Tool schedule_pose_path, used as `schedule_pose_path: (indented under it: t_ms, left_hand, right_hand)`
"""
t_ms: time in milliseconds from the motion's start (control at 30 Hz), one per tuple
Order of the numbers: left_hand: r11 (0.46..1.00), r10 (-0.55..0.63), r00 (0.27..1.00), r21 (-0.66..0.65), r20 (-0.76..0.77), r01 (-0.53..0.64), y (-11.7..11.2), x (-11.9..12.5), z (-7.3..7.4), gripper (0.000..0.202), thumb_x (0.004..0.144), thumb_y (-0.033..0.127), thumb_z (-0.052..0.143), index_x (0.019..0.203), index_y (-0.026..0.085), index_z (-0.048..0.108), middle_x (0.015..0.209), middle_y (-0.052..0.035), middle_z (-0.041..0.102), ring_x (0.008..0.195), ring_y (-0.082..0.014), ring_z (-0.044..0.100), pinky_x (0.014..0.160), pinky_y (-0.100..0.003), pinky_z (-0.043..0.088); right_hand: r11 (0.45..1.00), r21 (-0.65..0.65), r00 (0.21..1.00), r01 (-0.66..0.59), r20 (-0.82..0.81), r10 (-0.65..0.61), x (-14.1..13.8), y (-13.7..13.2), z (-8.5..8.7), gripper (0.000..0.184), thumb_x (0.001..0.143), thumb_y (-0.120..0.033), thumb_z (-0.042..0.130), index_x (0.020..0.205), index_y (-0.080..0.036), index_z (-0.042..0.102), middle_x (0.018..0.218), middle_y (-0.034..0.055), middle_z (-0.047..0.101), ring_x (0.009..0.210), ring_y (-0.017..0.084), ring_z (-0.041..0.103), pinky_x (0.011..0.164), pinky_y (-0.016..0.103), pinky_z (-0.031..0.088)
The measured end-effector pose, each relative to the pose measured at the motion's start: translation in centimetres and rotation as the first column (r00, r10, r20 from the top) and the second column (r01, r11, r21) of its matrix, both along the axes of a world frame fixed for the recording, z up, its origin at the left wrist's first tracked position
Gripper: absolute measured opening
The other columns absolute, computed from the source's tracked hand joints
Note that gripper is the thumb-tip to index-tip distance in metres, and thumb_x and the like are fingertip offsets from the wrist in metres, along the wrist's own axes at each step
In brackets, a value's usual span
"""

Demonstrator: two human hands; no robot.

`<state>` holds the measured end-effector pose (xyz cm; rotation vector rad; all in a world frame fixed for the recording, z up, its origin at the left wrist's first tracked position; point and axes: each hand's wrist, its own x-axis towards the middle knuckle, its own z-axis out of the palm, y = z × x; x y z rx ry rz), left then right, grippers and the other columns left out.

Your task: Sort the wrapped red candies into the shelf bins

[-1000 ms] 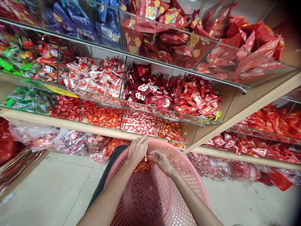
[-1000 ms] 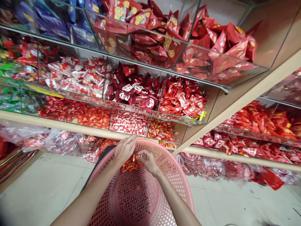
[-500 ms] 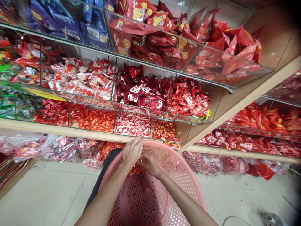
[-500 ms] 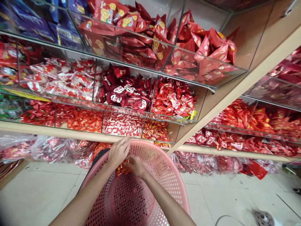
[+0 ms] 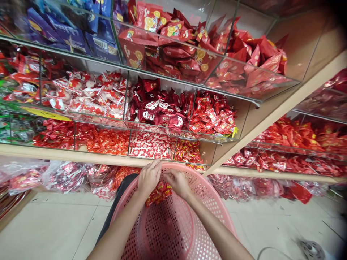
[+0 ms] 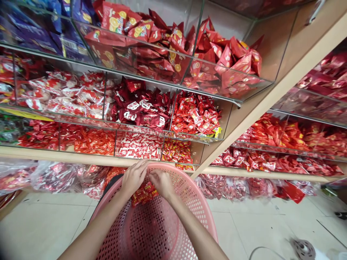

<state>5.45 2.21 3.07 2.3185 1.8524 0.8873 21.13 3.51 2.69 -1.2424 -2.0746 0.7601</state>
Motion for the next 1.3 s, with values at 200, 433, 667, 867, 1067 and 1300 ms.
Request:
schedule_pose_path:
  t_ms: [200,433,667,867,1067,1300]
  left_hand:
    - [0.997,-0.015,1.0,0.072,0.002,0.015,0.3,-0.4,-0.7,0.036,0.09,0.022,0.035,0.116,0.024,0.059,0.126,-0.0003,0.058,0.105,-0.0171,0.058,0.094,-0.032,0.046]
    - [0.997,-0.002,1.0,0.078,-0.013,0.003,0.3,-0.3,-0.7,0.036,0.089,0.021,0.036,0.117,0.023,0.058,0.125,-0.0009,0.058,0.104,-0.0168,0.059,0.094,-0.031,0.046]
    - [0.997,-0.01,1.0,0.071,-0.009,0.01,0.4,-0.5,-0.8,0.036,0.089,0.02,0.036,0.118,0.022,0.058,0.126,-0.002,0.058,0.104,-0.0175,0.059,0.093,-0.033,0.047]
    - [0.997,-0.017,1.0,0.072,0.015,0.016,0.4,-0.6,-0.9,0.036,0.089,0.021,0.036,0.117,0.023,0.059,0.125,-0.0008,0.058,0.106,-0.0169,0.058,0.095,-0.033,0.046]
    - [0.996,-0.02,0.999,0.089,0.035,0.017,0.5,-0.6,-1.2,0.035,0.089,0.023,0.036,0.116,0.023,0.059,0.123,-0.0021,0.06,0.107,-0.0172,0.058,0.095,-0.033,0.046]
    - [0.997,-0.029,1.0,0.073,0.002,0.029,0.4,0.0,-0.6,0.035,0.09,0.024,0.036,0.116,0.025,0.059,0.123,-0.0021,0.06,0.106,-0.017,0.058,0.093,-0.032,0.047]
  right_hand:
    - [0.933,0.179,0.936,0.312,0.114,-0.334,3.8,6.2,4.2,0.025,0.084,-0.038,0.048,0.074,-0.018,0.058,0.058,-0.0017,0.056,0.052,0.01,0.047,0.053,0.021,0.032]
    - [0.906,0.001,0.681,0.424,0.659,-0.319,3.2,11.4,3.6,0.025,0.07,-0.038,0.067,0.081,-0.017,0.062,0.092,0.0123,0.066,0.084,0.021,0.062,0.064,0.026,0.04]
    - [0.896,0.045,0.683,0.442,0.631,-0.369,2.9,11.5,2.7,0.013,0.077,-0.025,0.056,0.083,-0.018,0.064,0.09,0.0121,0.067,0.084,0.021,0.063,0.065,0.027,0.041]
    - [0.89,0.181,0.86,0.419,0.235,-0.453,5.7,9.0,4.2,0.011,0.076,-0.021,0.048,0.071,-0.018,0.056,0.08,0.0066,0.066,0.071,0.016,0.06,0.063,0.025,0.04]
    - [0.957,-0.203,0.879,0.205,-0.391,-0.272,6.0,3.5,4.7,0.019,0.073,-0.037,0.055,0.071,-0.019,0.051,0.067,0.0016,0.063,0.061,0.013,0.058,0.059,0.025,0.044]
    - [0.701,-0.647,0.919,-0.299,-0.393,0.029,5.0,0.5,0.3,0.034,0.064,-0.046,0.069,0.069,-0.017,0.051,0.059,-0.0035,0.057,0.053,0.009,0.056,0.051,0.021,0.042]
